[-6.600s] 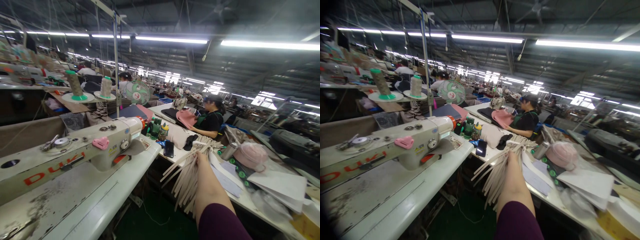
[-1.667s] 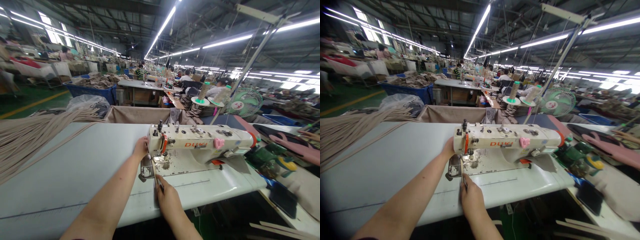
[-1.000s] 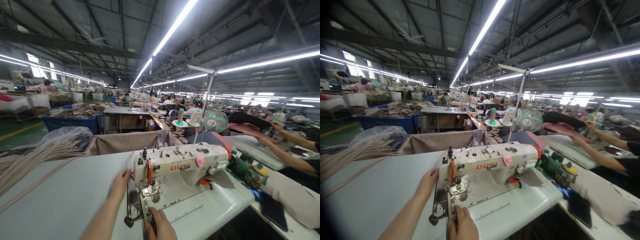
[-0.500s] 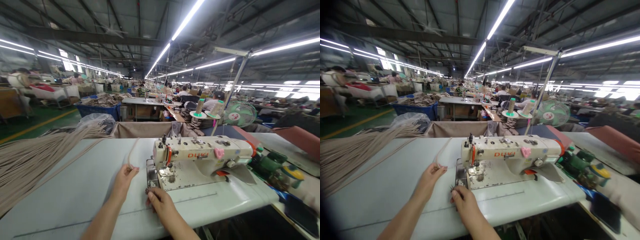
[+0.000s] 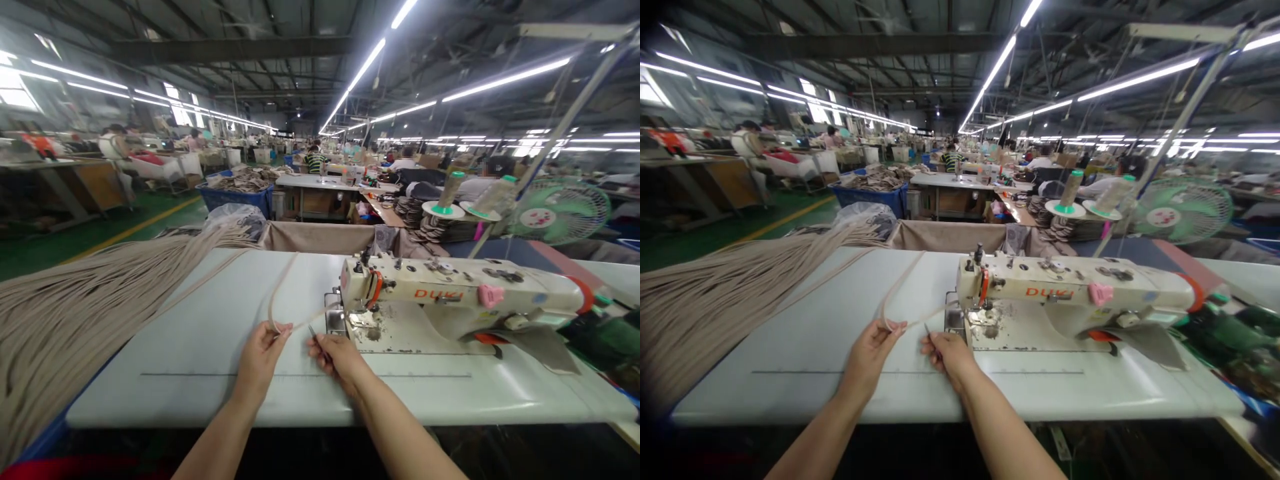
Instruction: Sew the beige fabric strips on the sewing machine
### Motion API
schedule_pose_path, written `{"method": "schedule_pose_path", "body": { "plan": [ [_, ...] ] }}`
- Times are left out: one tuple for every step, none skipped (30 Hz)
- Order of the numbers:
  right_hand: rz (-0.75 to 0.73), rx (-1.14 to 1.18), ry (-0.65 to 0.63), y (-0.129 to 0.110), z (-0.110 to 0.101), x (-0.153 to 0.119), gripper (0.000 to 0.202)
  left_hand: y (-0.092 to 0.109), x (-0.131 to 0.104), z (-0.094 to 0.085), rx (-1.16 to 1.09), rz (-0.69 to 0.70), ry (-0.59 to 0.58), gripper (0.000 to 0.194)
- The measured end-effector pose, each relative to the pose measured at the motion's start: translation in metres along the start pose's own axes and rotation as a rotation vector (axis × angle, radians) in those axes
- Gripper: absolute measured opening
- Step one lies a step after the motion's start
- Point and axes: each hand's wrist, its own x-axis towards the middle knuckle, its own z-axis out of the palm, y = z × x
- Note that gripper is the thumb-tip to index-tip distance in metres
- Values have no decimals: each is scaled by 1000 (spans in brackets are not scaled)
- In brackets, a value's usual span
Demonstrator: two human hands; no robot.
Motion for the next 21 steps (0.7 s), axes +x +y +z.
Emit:
{"method": "schedule_pose_path", "body": {
  "plan": [
    [7,2,-20,0,2,1,62,0,-2,-2,3,5,2,39],
    [11,3,-39,-1,4,2,62,-1,-5,-5,4,8,3,38],
    [13,2,-59,-2,6,2,63,-2,-7,-8,3,7,5,36],
    [14,-1,-78,-3,8,2,64,-4,-10,-10,-1,4,7,35],
    [13,-6,-97,-4,10,2,66,-6,-12,-13,-5,-2,6,34],
    [10,-13,-114,-5,12,3,67,-7,-14,-15,-8,-10,5,34],
    [6,-24,-130,-6,14,4,68,-8,-16,-17,-11,-18,1,34],
    [0,-39,-144,-6,16,4,67,-9,-18,-19,-15,-22,-3,33],
    [-9,-58,-155,-7,17,5,66,-9,-20,-21,-18,-22,-4,33],
    [-21,-82,-159,-7,18,6,64,-8,-22,-22,-20,-21,-2,32],
    [-37,-111,-156,-8,18,6,61,-7,-23,-23,-21,-18,2,32],
    [-55,-142,-145,-8,17,5,57,-6,-24,-25,-20,-18,9,32],
    [-72,-164,-128,-9,15,3,51,-4,-25,-27,-11,-24,15,32],
    [-108,-213,-88,-10,13,-1,42,-3,-25,-30,4,-35,22,34],
    [-166,-312,-26,-11,9,-6,32,-2,-26,-34,22,-54,26,36],
    [-244,-470,56,-12,4,-12,23,-1,-26,-40,40,-77,29,38],
    [-332,-680,156,-12,-2,-20,14,-1,-26,-46,53,-102,34,41],
    [-415,-918,263,-12,-8,-27,8,-1,-26,-55,66,-127,38,44],
    [-474,-1153,362,-11,-14,-34,12,-1,-25,-65,80,-149,41,47],
    [-496,-1351,442,-9,-20,-41,22,-1,-25,-77,104,-166,42,50],
    [-478,-1485,495,-7,-27,-47,34,-1,-24,-90,148,-174,41,53]
  ]
}}
